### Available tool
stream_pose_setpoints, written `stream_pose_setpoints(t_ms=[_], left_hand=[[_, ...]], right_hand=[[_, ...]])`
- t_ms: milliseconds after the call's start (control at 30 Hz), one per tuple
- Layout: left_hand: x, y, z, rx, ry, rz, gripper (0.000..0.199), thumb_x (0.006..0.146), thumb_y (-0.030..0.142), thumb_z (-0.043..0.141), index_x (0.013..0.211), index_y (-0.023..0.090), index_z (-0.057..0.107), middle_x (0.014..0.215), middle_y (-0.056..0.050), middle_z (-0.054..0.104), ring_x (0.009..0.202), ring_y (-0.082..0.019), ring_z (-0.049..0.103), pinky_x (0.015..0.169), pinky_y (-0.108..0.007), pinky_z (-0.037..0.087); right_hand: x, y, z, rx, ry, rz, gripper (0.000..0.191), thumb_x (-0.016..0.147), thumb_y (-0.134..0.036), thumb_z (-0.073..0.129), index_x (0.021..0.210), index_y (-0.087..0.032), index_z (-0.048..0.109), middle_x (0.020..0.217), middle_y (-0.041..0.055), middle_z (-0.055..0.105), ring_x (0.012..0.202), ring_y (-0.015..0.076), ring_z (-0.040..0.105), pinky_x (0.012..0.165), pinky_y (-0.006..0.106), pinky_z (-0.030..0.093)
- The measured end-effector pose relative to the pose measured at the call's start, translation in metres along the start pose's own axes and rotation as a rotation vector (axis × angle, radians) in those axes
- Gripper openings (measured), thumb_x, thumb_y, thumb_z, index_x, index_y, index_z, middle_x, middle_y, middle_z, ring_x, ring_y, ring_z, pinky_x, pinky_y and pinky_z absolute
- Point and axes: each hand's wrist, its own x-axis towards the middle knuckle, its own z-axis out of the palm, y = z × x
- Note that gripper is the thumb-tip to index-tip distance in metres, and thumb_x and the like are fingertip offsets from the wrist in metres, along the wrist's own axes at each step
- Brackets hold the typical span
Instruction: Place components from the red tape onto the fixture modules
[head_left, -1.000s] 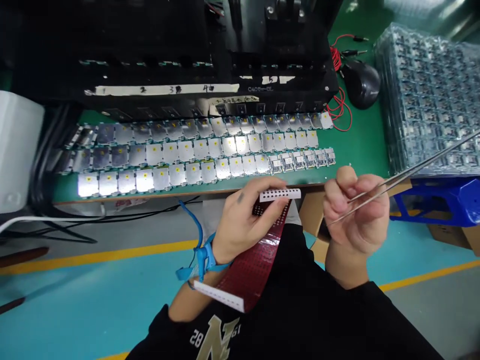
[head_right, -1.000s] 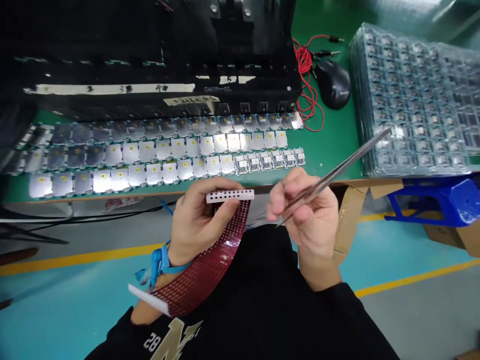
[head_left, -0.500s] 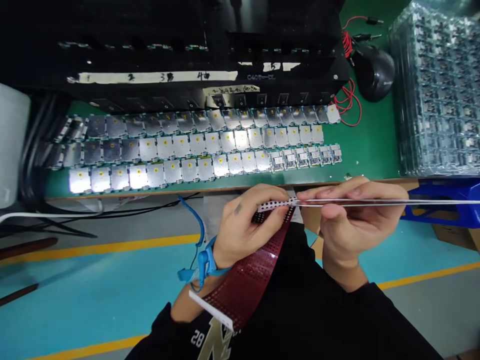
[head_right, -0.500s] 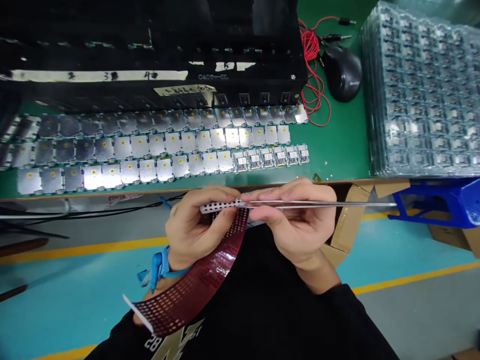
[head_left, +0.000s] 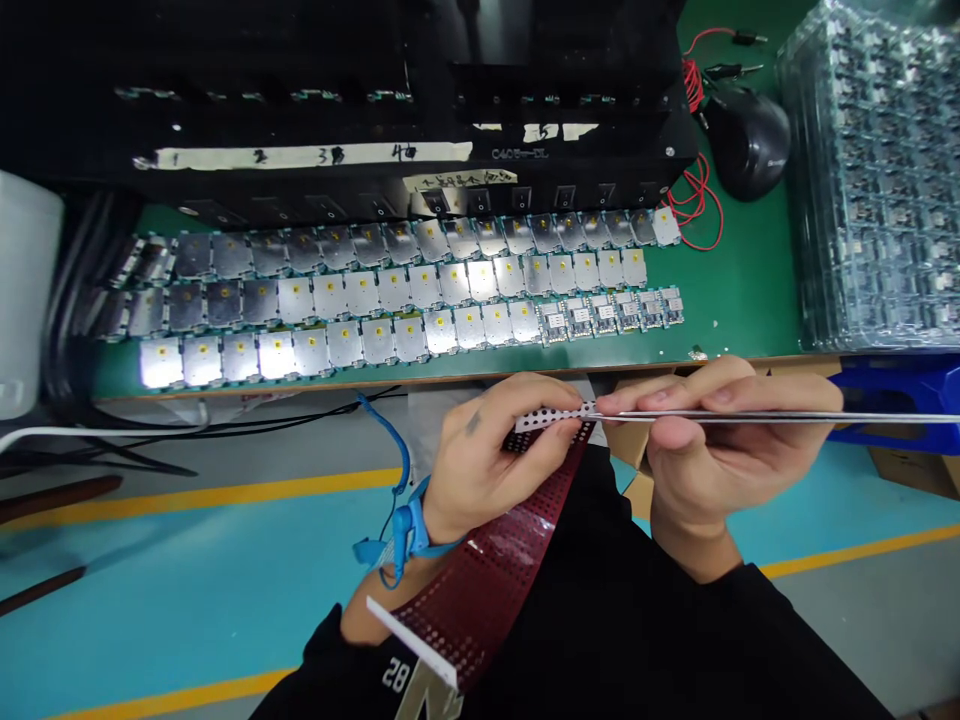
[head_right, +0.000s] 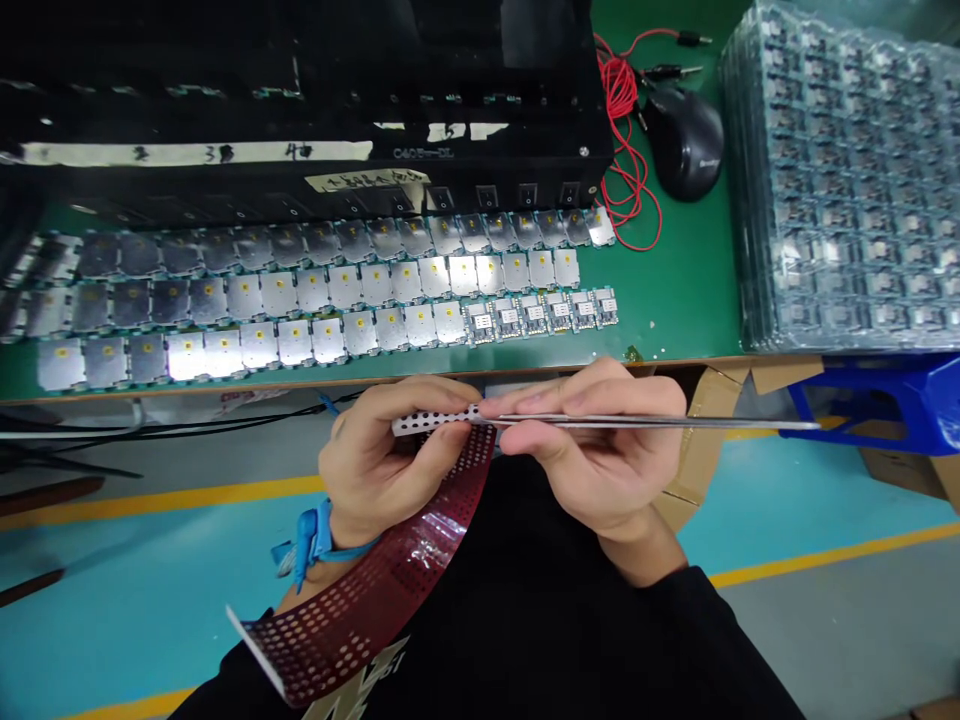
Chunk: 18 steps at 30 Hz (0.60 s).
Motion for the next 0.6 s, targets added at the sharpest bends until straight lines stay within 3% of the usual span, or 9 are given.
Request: stream_pose_setpoints(t_ms=[400,533,600], left_hand=[[0.000,-0.001,-0.003,0.076,-0.019,-0.044,0.015,0.090,0.017,0.065,0.105,0.020,0.062,0.091,0.000,0.074,0.081,-0.010,0.071,0.075,-0.020,0.059],[0.000,-0.003,-0.011,0.132,-0.030,-0.023,0.020,0.090,0.021,0.067,0.110,0.021,0.062,0.094,0.000,0.074,0.083,-0.012,0.071,0.073,-0.023,0.060],[0.004,-0.006,-0.019,0.220,-0.110,0.048,0.025,0.090,0.019,0.066,0.114,0.022,0.061,0.100,-0.002,0.074,0.089,-0.015,0.072,0.077,-0.028,0.060]], right_hand=[[0.001,0.006,0.000,0.017,-0.003,0.075,0.027,0.079,-0.020,0.078,0.093,-0.024,0.055,0.074,-0.0055,0.062,0.060,0.0109,0.068,0.056,0.027,0.063],[0.018,0.016,-0.001,-0.022,0.035,0.143,0.028,0.083,-0.030,0.075,0.087,-0.025,0.048,0.069,-0.0081,0.056,0.055,0.0084,0.065,0.052,0.023,0.060],[0.033,0.025,0.000,-0.049,0.014,0.194,0.028,0.084,-0.029,0.073,0.088,-0.024,0.046,0.069,-0.0086,0.056,0.058,0.0096,0.068,0.051,0.021,0.058]])
